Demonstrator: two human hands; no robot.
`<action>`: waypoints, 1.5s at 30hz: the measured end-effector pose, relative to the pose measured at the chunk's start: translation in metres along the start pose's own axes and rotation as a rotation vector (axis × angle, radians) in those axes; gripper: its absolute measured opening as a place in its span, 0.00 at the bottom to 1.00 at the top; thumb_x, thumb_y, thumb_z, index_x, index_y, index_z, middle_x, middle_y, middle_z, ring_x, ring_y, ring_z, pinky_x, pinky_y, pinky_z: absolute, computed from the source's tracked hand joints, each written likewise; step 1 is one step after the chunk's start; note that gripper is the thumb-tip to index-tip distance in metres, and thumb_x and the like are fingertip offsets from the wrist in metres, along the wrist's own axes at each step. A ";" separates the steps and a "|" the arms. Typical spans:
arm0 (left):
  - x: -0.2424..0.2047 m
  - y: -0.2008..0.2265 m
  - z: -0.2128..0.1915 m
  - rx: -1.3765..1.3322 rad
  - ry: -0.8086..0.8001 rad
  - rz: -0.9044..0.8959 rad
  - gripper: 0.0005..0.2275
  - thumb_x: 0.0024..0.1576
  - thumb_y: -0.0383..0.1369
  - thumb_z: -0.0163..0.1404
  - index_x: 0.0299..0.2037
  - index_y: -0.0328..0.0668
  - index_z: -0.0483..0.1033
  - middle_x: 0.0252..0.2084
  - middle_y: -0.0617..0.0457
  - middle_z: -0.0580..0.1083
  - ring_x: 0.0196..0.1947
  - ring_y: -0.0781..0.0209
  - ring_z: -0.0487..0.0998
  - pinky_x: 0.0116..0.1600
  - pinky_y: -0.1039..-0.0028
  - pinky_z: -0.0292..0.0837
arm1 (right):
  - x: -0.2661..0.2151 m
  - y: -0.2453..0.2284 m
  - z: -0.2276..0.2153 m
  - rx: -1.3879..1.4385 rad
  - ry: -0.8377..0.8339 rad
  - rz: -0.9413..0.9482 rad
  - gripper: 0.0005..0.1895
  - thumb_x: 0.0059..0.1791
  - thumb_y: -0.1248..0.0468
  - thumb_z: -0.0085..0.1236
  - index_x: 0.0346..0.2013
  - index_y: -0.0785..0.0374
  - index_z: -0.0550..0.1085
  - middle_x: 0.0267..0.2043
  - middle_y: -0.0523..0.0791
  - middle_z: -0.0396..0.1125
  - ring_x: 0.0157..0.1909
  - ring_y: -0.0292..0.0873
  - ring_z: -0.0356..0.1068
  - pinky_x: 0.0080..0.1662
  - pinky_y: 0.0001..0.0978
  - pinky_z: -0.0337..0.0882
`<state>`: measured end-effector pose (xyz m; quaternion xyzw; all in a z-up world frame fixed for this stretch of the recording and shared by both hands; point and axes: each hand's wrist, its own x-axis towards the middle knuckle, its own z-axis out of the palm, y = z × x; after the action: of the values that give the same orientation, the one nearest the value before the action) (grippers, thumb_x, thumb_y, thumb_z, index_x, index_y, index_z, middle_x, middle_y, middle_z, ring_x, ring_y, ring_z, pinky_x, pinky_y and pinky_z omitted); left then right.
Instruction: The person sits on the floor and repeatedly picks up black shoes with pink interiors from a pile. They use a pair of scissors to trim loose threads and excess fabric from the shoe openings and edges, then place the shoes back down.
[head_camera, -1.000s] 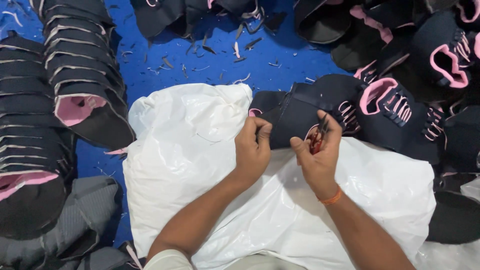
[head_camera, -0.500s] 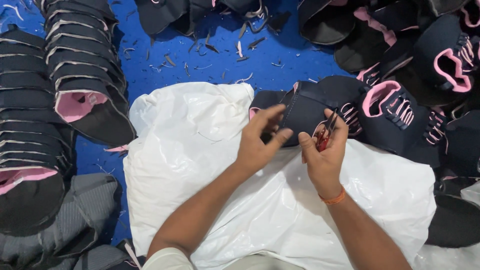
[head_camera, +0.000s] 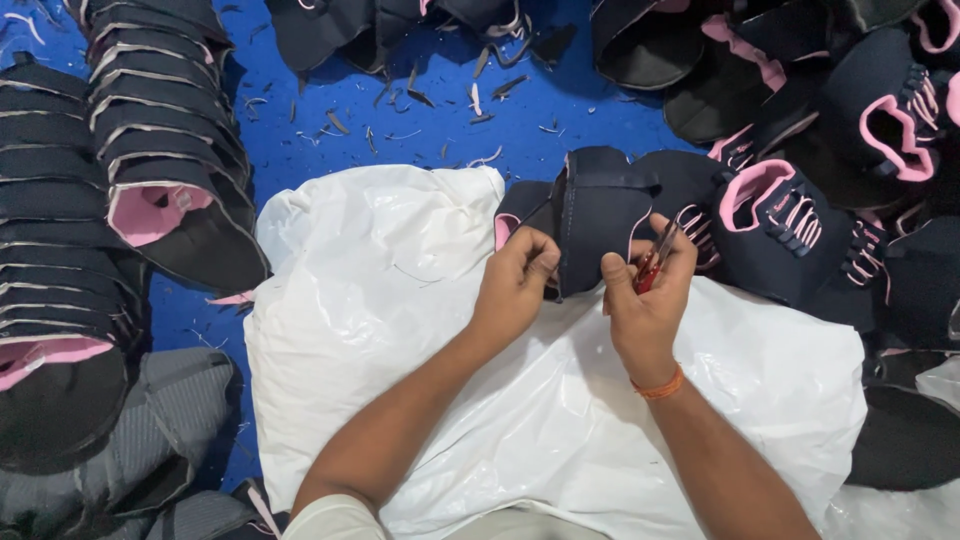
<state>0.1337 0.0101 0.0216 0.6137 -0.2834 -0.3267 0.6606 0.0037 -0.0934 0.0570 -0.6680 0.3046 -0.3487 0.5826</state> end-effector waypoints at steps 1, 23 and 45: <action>0.000 -0.003 0.000 0.000 -0.001 -0.001 0.07 0.67 0.30 0.48 0.38 0.35 0.70 0.30 0.55 0.73 0.31 0.71 0.74 0.38 0.78 0.72 | 0.000 0.000 0.000 0.000 0.001 0.001 0.30 0.56 0.67 0.58 0.67 0.67 0.54 0.41 0.43 0.64 0.26 0.29 0.62 0.25 0.20 0.64; -0.007 0.009 0.006 0.229 0.326 0.290 0.04 0.65 0.24 0.47 0.39 0.34 0.65 0.35 0.47 0.68 0.33 0.55 0.70 0.40 0.68 0.68 | -0.020 -0.024 0.007 -0.605 -0.067 -0.311 0.24 0.55 0.60 0.57 0.61 0.70 0.65 0.48 0.51 0.65 0.36 0.39 0.65 0.37 0.30 0.69; -0.006 -0.026 0.006 -0.212 0.147 0.147 0.09 0.70 0.36 0.45 0.43 0.39 0.63 0.36 0.60 0.64 0.34 0.74 0.61 0.40 0.82 0.60 | -0.012 -0.050 0.007 -0.906 -0.376 -0.435 0.17 0.51 0.62 0.62 0.46 0.71 0.68 0.37 0.52 0.69 0.29 0.51 0.72 0.29 0.39 0.70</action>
<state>0.1227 0.0098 -0.0040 0.5402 -0.2423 -0.2597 0.7629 0.0023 -0.0734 0.1044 -0.9512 0.1692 -0.1694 0.1948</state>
